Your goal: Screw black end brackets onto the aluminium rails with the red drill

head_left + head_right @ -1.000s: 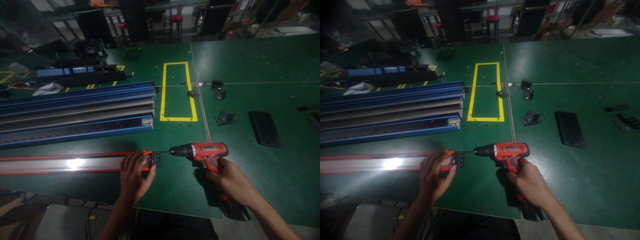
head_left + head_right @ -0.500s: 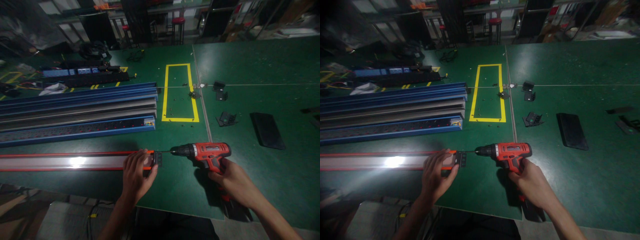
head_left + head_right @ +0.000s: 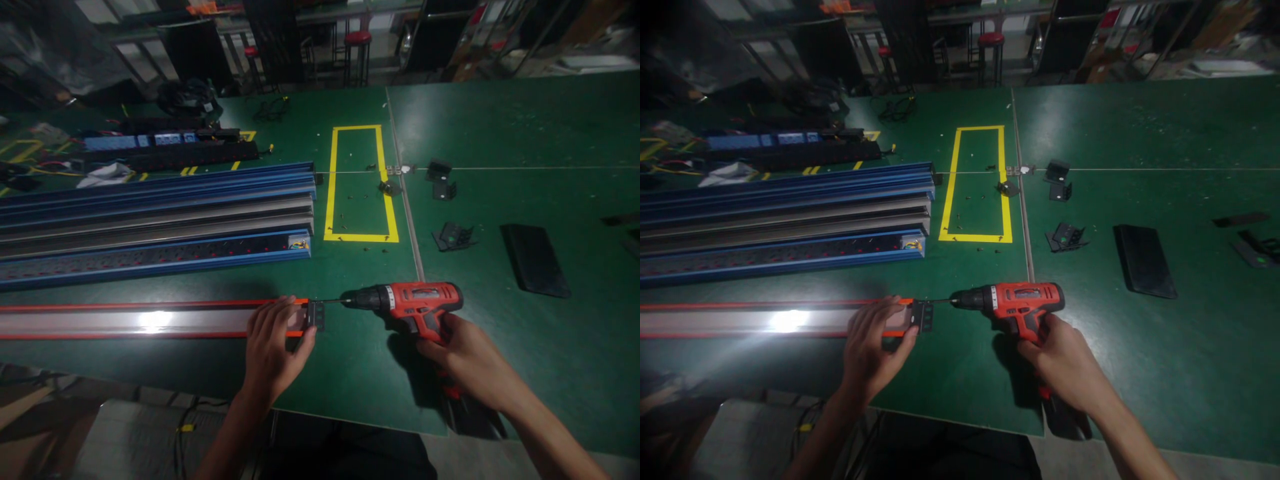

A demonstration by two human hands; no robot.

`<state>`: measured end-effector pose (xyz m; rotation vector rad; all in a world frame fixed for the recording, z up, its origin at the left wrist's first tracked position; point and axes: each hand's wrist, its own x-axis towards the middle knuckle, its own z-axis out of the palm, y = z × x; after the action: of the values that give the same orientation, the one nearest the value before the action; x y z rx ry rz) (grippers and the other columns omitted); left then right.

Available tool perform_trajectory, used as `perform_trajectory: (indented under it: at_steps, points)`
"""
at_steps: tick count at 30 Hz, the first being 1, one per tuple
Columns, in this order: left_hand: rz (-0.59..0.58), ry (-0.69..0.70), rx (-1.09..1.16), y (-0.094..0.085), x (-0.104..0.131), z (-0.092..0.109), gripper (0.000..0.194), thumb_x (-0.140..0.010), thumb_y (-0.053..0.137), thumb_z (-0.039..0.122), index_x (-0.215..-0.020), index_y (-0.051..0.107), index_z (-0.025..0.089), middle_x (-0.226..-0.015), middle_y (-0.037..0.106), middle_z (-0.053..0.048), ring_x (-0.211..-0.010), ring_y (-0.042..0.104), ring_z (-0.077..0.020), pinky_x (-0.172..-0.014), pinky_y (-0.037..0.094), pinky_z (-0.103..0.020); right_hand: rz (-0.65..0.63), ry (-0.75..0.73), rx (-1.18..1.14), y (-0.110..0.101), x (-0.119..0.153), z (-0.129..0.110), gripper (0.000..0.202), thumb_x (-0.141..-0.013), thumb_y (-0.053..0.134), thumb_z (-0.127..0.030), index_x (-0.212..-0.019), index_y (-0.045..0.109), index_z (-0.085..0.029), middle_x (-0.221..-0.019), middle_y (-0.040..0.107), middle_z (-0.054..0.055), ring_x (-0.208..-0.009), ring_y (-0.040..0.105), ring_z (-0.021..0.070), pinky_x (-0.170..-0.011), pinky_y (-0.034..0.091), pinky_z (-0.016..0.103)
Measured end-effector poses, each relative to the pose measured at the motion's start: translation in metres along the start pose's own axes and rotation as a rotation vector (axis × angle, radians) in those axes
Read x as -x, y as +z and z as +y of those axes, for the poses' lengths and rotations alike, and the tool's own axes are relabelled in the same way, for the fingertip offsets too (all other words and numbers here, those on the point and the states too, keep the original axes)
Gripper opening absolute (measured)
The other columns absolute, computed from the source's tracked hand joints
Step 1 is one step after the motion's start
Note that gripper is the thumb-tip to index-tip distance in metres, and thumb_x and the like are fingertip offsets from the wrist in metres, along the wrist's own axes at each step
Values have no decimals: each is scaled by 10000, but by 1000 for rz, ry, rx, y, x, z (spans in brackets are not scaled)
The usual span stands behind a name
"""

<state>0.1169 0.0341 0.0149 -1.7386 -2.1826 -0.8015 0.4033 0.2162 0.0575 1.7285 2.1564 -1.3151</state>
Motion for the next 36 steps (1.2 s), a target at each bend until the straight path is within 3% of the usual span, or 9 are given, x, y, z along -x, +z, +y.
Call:
perform_trajectory:
  at_steps: [9,14,17,22,25,30,36]
  points:
    - [-15,2,25,-1,0,-2,339,-929,732,269,-1232,592,210,-1235,746,-136,-1189,693,-322,-1052,506,-506,-118,-7,-146,-4,-6,2,170,-743,686,-347,-817,608,-216,-686,634,12,-600,572,166,-532,412,310]
    - [-8,-7,53,-1,-1,0,348,-922,734,256,-1239,598,212,-1223,751,-126,-1197,693,-327,-1051,509,-512,-130,-73,-75,-5,-10,1,152,-778,661,-360,-815,613,-221,-714,652,22,-633,595,176,-558,427,312]
    - [-6,-9,76,0,-2,0,366,-921,734,251,-1258,595,215,-1224,751,-122,-1204,692,-328,-1049,515,-515,-89,-108,24,-2,-9,-3,201,-808,659,-424,-828,616,-228,-733,679,39,-645,617,194,-581,440,327]
    - [11,-29,103,5,2,-4,397,-947,726,312,-1305,582,220,-1249,744,-131,-1223,685,-330,-1051,532,-518,28,-122,172,7,-5,-10,443,-879,587,-683,-849,634,-243,-738,705,73,-669,648,242,-618,454,365]
    - [-63,-72,141,5,3,-9,450,-946,734,411,-1331,586,231,-1286,734,-128,-1243,674,-335,-1056,538,-521,67,-139,231,11,-4,-14,442,-901,551,-673,-834,649,-247,-746,714,93,-676,655,256,-635,454,380]
    - [-306,-91,193,-13,-11,-30,671,-899,757,577,-1440,532,250,-1378,690,-126,-1265,657,-321,-1040,547,-495,113,-147,248,13,-7,-15,360,-880,588,-581,-825,684,-238,-743,729,95,-671,669,256,-643,464,378]
    - [-397,159,45,-27,-33,-72,937,-754,768,790,-1454,576,199,-1417,663,-175,-1348,576,-388,-1126,442,-549,121,-156,247,12,-9,-15,362,-886,589,-563,-758,653,-230,-704,709,73,-648,660,237,-636,458,362]
